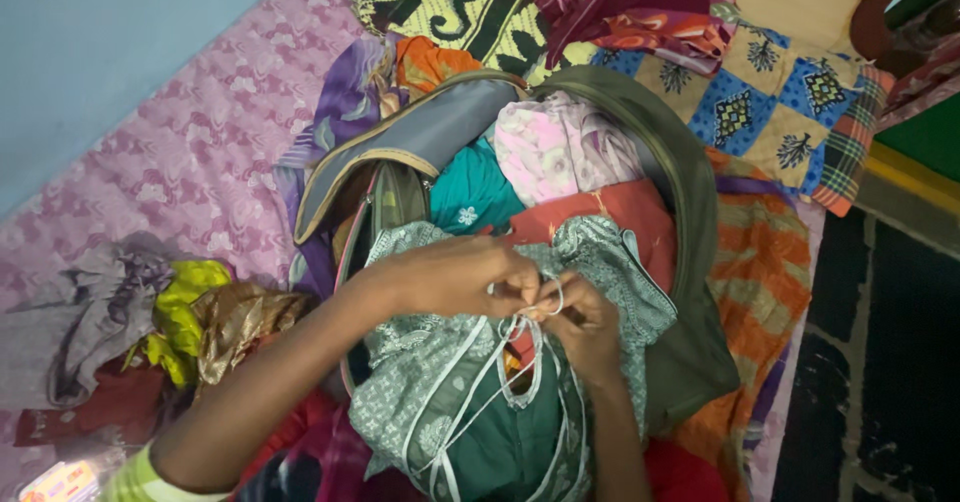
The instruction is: The person ties and adjusts the strings on a garment resting atop a bag of clothes by hand.
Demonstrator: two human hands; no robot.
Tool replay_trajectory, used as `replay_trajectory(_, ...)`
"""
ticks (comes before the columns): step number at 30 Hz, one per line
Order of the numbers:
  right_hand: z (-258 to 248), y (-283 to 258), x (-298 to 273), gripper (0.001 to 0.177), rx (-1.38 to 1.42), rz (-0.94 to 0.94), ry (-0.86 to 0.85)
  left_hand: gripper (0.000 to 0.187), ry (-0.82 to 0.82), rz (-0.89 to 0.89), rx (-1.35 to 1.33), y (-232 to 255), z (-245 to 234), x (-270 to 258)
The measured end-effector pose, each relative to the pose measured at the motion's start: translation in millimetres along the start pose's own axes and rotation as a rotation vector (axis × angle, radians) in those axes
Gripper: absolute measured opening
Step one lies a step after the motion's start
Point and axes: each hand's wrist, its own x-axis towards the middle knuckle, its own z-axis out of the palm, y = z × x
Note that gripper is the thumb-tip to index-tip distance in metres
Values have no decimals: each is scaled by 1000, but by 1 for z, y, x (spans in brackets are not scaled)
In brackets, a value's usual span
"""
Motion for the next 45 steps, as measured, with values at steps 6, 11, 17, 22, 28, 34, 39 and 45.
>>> replay_trajectory(6, -3, 10, -8, 15, 19, 65, -75, 32, 169, 233, 1112, 20, 23, 14)
replay_trajectory(11, -3, 2, -11, 10, 148, 107, -109, 24, 179, 413, 1302, 17, 15, 21)
replay_trajectory(17, 3, -7, -4, 15, 155, 76, -39, 17, 284, 332, 1024, 13, 15, 17)
replay_trajectory(22, 3, -17, -2, 14, 245, 70, -8, 18, 401, 308, 453, 14, 8, 7)
replay_trajectory(28, 5, -19, -3, 13, 277, 105, 14, 14, 342, 190, -145, -13, 18, 21)
replay_trajectory(34, 2, -16, -5, 13, 261, 105, -4, 29, 307, 64, -264, -56, 43, 43)
replay_trajectory(39, 3, -21, -4, 12, 307, 99, -12, 38, 223, -15, -556, -58, 29, 54)
replay_trajectory(45, 4, -27, -3, 11, 363, 138, 12, 47, -112, -52, -345, -43, 13, 23)
